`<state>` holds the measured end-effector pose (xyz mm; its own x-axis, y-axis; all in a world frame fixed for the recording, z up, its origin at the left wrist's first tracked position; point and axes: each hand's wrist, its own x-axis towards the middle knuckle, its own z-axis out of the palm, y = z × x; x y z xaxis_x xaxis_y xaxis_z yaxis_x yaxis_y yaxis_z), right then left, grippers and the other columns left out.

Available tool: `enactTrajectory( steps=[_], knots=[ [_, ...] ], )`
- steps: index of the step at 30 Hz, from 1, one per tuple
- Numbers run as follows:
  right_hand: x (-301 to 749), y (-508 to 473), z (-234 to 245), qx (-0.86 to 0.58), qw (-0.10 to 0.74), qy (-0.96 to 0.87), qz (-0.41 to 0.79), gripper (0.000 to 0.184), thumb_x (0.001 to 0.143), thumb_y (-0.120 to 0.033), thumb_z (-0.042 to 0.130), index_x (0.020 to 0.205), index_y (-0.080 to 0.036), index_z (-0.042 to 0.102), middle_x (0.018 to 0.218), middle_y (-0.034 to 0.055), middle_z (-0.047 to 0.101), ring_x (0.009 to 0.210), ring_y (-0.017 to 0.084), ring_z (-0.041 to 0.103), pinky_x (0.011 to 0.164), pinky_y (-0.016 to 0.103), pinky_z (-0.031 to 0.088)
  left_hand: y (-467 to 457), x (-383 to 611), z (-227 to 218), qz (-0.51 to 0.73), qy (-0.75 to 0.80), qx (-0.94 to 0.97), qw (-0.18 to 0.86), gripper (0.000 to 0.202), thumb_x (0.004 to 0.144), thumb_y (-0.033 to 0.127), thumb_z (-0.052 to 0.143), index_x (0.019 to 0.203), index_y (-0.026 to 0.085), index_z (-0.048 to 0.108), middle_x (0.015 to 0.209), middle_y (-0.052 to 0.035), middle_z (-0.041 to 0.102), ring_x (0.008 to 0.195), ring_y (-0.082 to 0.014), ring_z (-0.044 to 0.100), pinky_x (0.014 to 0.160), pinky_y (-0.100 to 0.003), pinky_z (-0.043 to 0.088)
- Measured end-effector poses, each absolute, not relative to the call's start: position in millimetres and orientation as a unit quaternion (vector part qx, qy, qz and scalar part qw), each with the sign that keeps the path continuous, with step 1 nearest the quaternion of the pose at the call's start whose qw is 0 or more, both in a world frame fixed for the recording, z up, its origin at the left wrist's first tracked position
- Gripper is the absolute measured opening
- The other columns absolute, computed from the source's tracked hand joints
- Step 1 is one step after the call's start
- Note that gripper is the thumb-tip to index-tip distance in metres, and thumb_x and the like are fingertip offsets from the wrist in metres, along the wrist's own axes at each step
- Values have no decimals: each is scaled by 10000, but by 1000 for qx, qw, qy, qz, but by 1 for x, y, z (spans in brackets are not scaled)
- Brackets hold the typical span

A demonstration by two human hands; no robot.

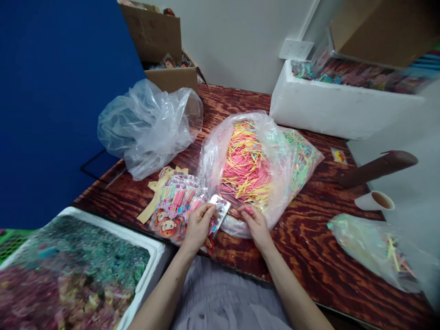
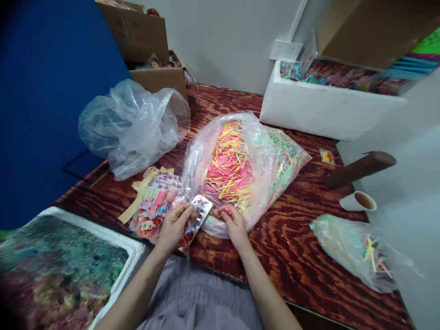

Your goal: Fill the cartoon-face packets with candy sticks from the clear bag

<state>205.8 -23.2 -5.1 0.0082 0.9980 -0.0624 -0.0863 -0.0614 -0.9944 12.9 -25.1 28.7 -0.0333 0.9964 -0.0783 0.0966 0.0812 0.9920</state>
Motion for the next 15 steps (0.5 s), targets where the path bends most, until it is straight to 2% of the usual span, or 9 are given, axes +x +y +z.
enactTrajectory(
  steps=[4, 7, 11, 15],
  knots=[
    [203, -11, 21, -430, 588, -333, 598, 161, 794, -361, 689, 858, -223, 638, 789, 20, 707, 817, 211, 670, 880, 402, 514, -29, 15, 19, 462, 553, 501, 480, 247, 857, 369, 570, 819, 165, 704, 766, -19, 698, 745, -169, 623, 694, -253, 469],
    [198, 5, 44, -370, 621, -268, 637, 136, 813, -355, 680, 867, -242, 627, 853, 21, 723, 921, 217, 682, 980, 452, 482, -31, 20, 16, 458, 544, 519, 474, 258, 864, 371, 565, 838, 167, 721, 805, -27, 716, 775, -181, 636, 721, -266, 482],
    [186, 20, 62, -326, 619, -263, 665, 100, 845, -358, 648, 857, -260, 631, 935, 11, 735, 1065, 206, 657, 1056, 454, 442, -32, 24, 20, 442, 537, 534, 481, 294, 884, 383, 537, 778, 168, 708, 760, -21, 698, 744, -174, 626, 705, -256, 475],
    [174, 20, 62, -315, 594, -252, 696, 105, 844, -359, 653, 857, -256, 643, 914, 7, 748, 1044, 222, 678, 1055, 479, 447, -33, 26, 24, 436, 544, 526, 487, 313, 887, 392, 527, 754, 164, 696, 729, -17, 676, 710, -166, 601, 677, -248, 456]
  ],
)
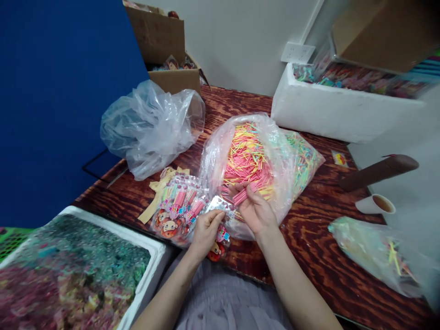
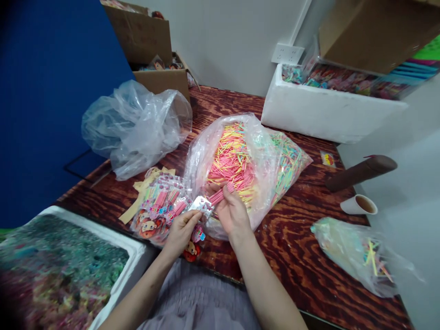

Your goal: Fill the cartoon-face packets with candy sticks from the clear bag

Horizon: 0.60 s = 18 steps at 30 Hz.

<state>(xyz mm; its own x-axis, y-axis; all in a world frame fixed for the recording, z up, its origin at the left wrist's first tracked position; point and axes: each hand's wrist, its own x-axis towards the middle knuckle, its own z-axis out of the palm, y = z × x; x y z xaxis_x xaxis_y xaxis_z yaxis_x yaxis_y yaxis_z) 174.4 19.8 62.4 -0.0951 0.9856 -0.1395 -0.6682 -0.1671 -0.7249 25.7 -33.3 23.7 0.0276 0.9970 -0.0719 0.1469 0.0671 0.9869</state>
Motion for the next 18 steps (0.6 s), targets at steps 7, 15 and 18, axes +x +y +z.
enactTrajectory(
  steps=[7, 15, 18],
  knots=[
    [177, 15, 53, -344, 565, -253, 706, 99, 818, -334, 683, 868, -253, 654, 872, -6, 762, 1018, 228, 695, 1051, 482, 450, -32, 25, 23, 422, 545, 516, 508, 315, 879, 401, 533, 739, 163, 682, 695, -12, 651, 681, -163, 580, 642, -245, 434],
    [176, 23, 66, -332, 586, -193, 714, 67, 811, -296, 687, 810, -234, 662, 866, 10, 762, 1000, 232, 698, 1031, 470, 469, -30, 27, 21, 425, 534, 542, 490, 279, 887, 365, 532, 773, 161, 684, 702, -2, 633, 678, -146, 560, 638, -233, 416],
    [172, 21, 68, -328, 582, -175, 723, 81, 781, -273, 718, 805, -212, 670, 864, 26, 765, 973, 226, 703, 1026, 435, 468, -29, 26, 20, 427, 536, 543, 485, 277, 891, 363, 529, 788, 158, 685, 701, 4, 622, 675, -139, 550, 633, -230, 412]
  ],
)
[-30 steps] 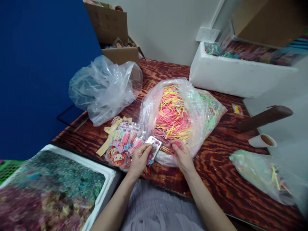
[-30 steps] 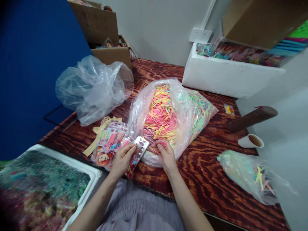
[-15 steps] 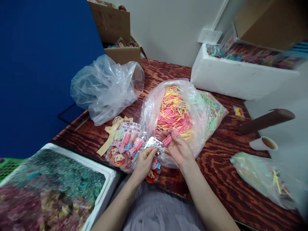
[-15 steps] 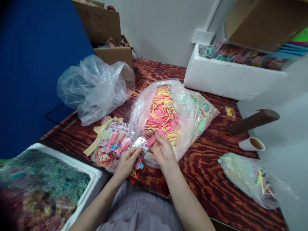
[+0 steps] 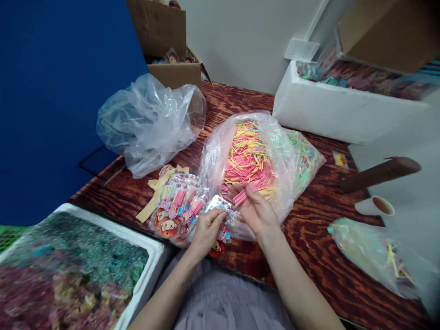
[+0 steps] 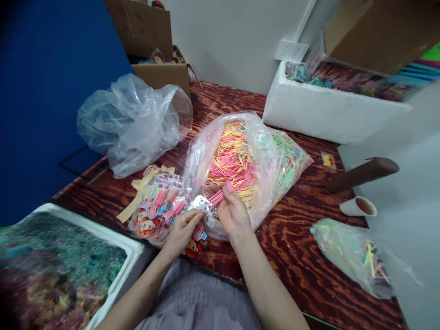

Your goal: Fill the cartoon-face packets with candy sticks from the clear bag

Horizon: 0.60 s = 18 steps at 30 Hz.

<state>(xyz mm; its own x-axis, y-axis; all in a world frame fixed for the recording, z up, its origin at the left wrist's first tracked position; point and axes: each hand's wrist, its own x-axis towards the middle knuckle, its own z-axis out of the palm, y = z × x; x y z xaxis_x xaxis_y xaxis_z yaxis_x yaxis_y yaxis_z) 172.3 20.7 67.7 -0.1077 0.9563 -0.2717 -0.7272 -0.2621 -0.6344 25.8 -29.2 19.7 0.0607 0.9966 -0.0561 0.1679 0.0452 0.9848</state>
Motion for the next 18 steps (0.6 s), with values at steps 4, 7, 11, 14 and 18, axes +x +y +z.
enactTrajectory(
  steps=[4, 7, 11, 14, 18],
  knots=[
    [170, 12, 64, -363, 574, -172, 713, 131, 723, -274, 764, 782, -198, 674, 771, 33, 760, 871, 222, 715, 980, 409, 483, -29, 24, 17, 434, 540, 534, 485, 282, 892, 368, 533, 802, 156, 696, 704, 6, 625, 680, -138, 553, 649, -235, 424],
    [171, 5, 65, -391, 564, -210, 696, 154, 718, -302, 763, 788, -204, 667, 753, 28, 752, 847, 227, 703, 933, 406, 492, -30, 25, 17, 438, 540, 527, 488, 282, 885, 369, 546, 789, 153, 700, 697, 3, 633, 679, -141, 564, 644, -236, 432],
    [172, -4, 72, -431, 485, -315, 693, 185, 765, -366, 720, 840, -204, 669, 953, 50, 739, 946, 228, 663, 911, 388, 480, -32, 27, 20, 450, 535, 524, 486, 260, 878, 350, 558, 822, 156, 721, 748, -8, 678, 708, -149, 595, 666, -240, 456],
    [171, -9, 78, -447, 425, -414, 669, 295, 785, -405, 700, 1017, -231, 650, 1144, 54, 678, 1086, 234, 605, 944, 383, 454, -31, 27, 21, 480, 508, 517, 495, 233, 874, 328, 569, 904, 170, 738, 893, -26, 722, 828, -167, 640, 779, -264, 489],
    [168, -16, 83, -455, 463, -486, 585, 425, 864, -401, 607, 1257, -287, 491, 1267, 57, 598, 1182, 207, 546, 974, 369, 440, -31, 24, 20, 511, 494, 476, 518, 249, 866, 343, 590, 975, 175, 739, 983, -42, 735, 917, -186, 660, 857, -290, 499]
  ],
)
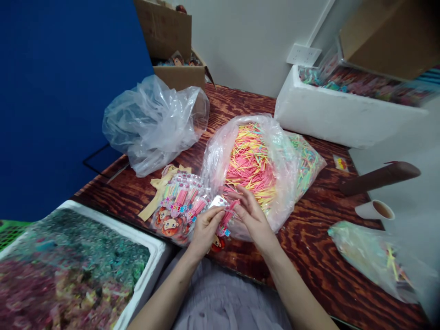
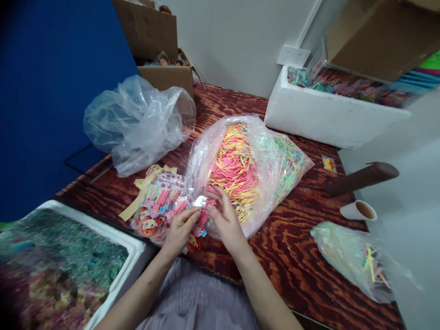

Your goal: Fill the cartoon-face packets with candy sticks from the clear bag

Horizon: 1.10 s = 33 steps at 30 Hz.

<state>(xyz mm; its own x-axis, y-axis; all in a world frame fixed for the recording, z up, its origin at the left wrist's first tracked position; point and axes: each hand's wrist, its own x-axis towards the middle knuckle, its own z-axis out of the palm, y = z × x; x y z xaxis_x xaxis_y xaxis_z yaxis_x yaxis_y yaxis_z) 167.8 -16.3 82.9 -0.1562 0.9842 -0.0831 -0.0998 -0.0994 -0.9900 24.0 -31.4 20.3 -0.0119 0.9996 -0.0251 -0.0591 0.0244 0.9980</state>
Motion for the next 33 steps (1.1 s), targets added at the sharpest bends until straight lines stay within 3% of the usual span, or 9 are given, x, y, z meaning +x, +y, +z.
enactTrajectory(
  steps=[4, 6, 9, 14, 20, 24, 27, 30, 33],
  knots=[
    [164, -24, 84, -476, 435, -627, 437, 142, 923, -310, 531, 1030, -246, 599, 1096, 59, 632, 1079, 208, 568, 945, 359, 435, -33, 20, 24, 524, 490, 453, 529, 249, 857, 333, 609, 1001, 175, 736, 1009, -46, 739, 949, -187, 664, 889, -291, 493],
    [163, -26, 84, -471, 396, -690, 381, 119, 936, -271, 508, 937, -230, 620, 1008, 55, 636, 1026, 211, 573, 921, 361, 432, -34, 19, 28, 526, 476, 458, 535, 232, 862, 317, 605, 997, 178, 734, 1013, -42, 736, 960, -182, 660, 896, -283, 487],
    [161, -26, 84, -478, 394, -711, 332, 130, 945, -225, 484, 956, -225, 614, 1048, 63, 623, 1047, 211, 558, 927, 366, 420, -37, 18, 34, 530, 466, 457, 541, 207, 862, 302, 607, 982, 184, 728, 990, -33, 734, 949, -173, 656, 882, -271, 486],
    [154, -27, 88, -449, 367, -742, 337, 131, 931, -186, 504, 894, -222, 623, 997, 49, 627, 1006, 201, 563, 892, 344, 423, -42, 12, 41, 537, 465, 428, 559, 192, 841, 299, 632, 966, 177, 712, 976, -40, 724, 938, -179, 651, 865, -278, 486],
    [126, -20, 86, -419, 417, -686, 425, 120, 907, -207, 535, 834, -215, 630, 924, 33, 645, 923, 189, 596, 848, 320, 447, -45, -24, 56, 497, 481, 469, 549, 234, 791, 299, 674, 987, 174, 689, 931, -33, 692, 868, -169, 627, 797, -269, 486],
    [90, 2, 65, -439, 438, -626, 473, 78, 867, -228, 552, 833, -210, 620, 856, 18, 636, 858, 188, 606, 797, 313, 471, -30, -51, 51, 454, 581, 541, 405, 194, 815, 294, 633, 966, 177, 665, 883, -26, 669, 818, -173, 607, 764, -290, 475],
    [75, 11, 46, -495, 444, -582, 467, 240, 854, -232, 538, 1091, -213, 570, 1069, 59, 628, 996, 209, 598, 850, 344, 481, -16, -65, 36, 416, 678, 570, 205, 177, 846, 309, 596, 961, 187, 655, 968, -59, 649, 958, -227, 588, 874, -361, 453],
    [82, 9, 32, -523, 360, -663, 397, 276, 852, -218, 528, 1126, -206, 561, 1094, 85, 622, 1040, 246, 578, 912, 412, 455, -10, -78, 23, 346, 729, 585, 85, 349, 825, 394, 626, 1106, 186, 628, 1159, -118, 592, 1132, -300, 515, 975, -444, 406],
    [99, 6, 25, -535, 252, -762, 264, 299, 833, -178, 541, 1130, -197, 576, 1106, 115, 620, 1077, 292, 536, 944, 465, 411, -13, -91, 17, 299, 756, 579, 67, 608, 823, 511, 598, 1319, 176, 490, 1307, -155, 516, 1199, -335, 475, 997, -486, 389]
  ],
)
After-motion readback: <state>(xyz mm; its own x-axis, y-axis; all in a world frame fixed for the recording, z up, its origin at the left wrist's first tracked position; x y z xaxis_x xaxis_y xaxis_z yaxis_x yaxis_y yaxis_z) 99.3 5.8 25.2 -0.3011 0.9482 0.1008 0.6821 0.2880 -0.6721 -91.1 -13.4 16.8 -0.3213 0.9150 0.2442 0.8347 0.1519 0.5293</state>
